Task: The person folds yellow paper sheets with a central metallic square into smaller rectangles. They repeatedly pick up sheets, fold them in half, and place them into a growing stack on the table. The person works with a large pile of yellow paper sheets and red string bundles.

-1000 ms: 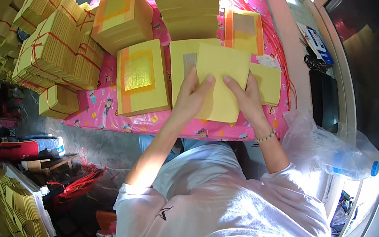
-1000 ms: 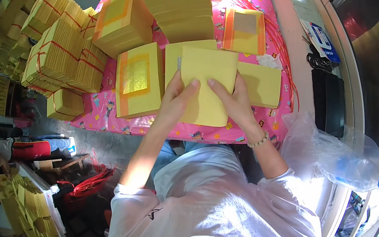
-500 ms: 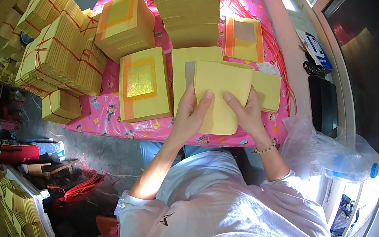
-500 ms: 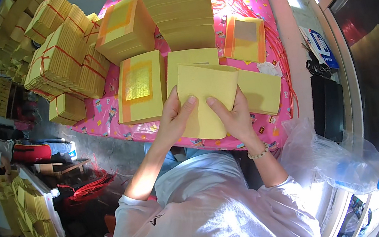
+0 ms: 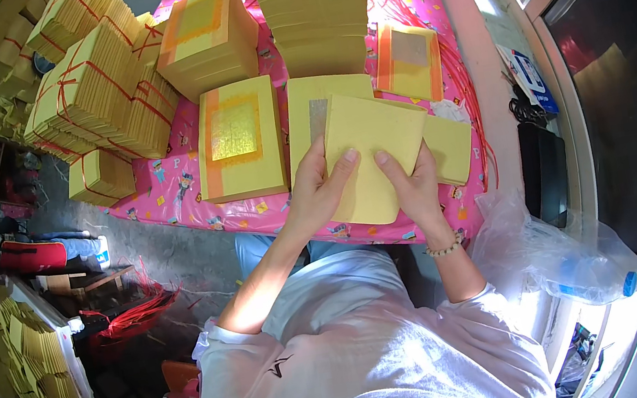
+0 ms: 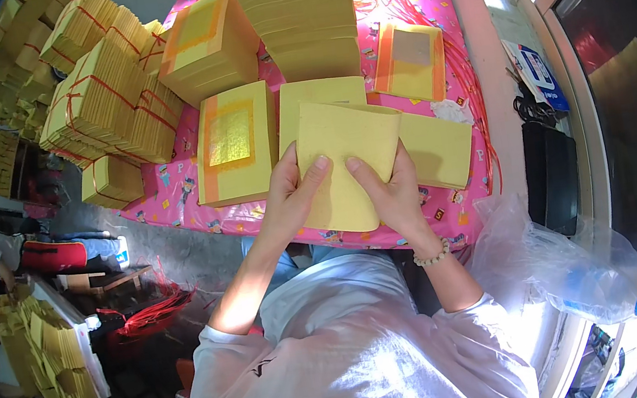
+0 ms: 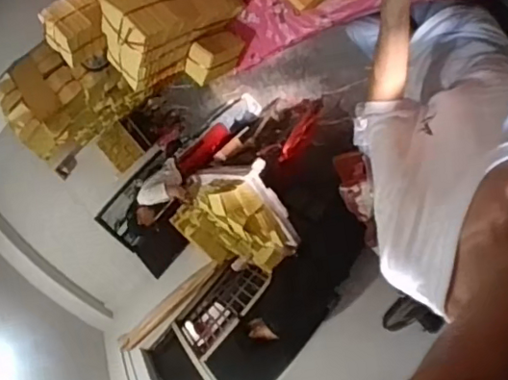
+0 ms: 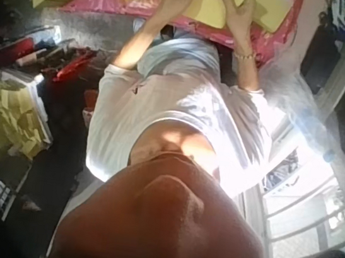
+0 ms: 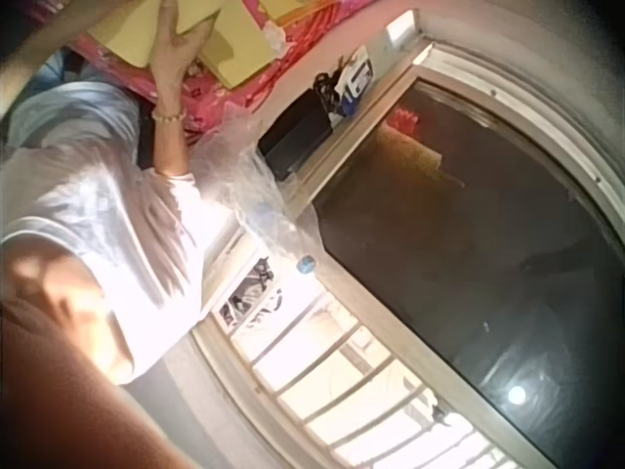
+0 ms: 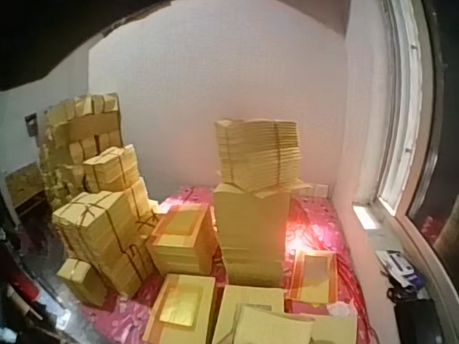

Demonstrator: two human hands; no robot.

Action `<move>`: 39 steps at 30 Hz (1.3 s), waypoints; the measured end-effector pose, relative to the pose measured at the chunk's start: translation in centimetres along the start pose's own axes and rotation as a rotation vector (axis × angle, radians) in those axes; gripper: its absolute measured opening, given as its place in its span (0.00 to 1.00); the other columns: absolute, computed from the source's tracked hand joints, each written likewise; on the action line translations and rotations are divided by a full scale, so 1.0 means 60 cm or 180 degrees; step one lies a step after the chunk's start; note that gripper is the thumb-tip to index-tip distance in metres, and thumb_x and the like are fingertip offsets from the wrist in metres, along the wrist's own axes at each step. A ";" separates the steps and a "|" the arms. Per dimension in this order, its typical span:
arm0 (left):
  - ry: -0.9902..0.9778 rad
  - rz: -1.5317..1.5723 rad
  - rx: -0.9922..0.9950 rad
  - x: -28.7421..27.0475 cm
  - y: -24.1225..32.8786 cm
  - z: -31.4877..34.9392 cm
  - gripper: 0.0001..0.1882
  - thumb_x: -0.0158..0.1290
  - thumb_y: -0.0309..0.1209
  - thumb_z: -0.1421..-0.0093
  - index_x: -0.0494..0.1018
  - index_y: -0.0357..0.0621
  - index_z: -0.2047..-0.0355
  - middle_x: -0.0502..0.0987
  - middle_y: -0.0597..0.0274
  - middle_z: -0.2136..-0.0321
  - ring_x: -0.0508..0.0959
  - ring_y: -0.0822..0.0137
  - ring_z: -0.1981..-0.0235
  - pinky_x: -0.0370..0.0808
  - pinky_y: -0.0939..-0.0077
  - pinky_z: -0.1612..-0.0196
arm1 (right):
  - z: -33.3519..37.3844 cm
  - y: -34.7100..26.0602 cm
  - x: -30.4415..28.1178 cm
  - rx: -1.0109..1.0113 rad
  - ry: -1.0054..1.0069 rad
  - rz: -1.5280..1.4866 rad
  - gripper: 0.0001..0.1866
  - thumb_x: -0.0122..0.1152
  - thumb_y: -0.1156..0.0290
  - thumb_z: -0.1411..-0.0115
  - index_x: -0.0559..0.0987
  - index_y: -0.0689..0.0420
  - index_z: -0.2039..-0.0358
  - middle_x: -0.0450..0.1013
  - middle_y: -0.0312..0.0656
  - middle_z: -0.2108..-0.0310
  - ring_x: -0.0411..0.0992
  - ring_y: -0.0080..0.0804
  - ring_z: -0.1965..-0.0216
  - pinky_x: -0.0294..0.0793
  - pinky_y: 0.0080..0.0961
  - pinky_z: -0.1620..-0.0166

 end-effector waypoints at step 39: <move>0.0003 0.0234 -0.0661 -0.037 -0.060 -0.011 0.20 0.47 0.30 0.34 0.62 0.38 0.43 0.73 0.63 0.52 0.72 0.75 0.52 0.69 0.78 0.50 | -0.033 0.064 -0.044 0.0828 -0.0293 -0.0192 0.13 0.56 0.66 0.36 0.78 0.63 0.60 0.77 0.35 0.71 0.74 0.15 0.73 0.75 0.14 0.72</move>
Point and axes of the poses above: each hand's wrist, its own z-axis away from the middle knuckle, its own x-axis out of the palm, y = z × x, the point moved 7 cm from there along -z, towards the middle knuckle
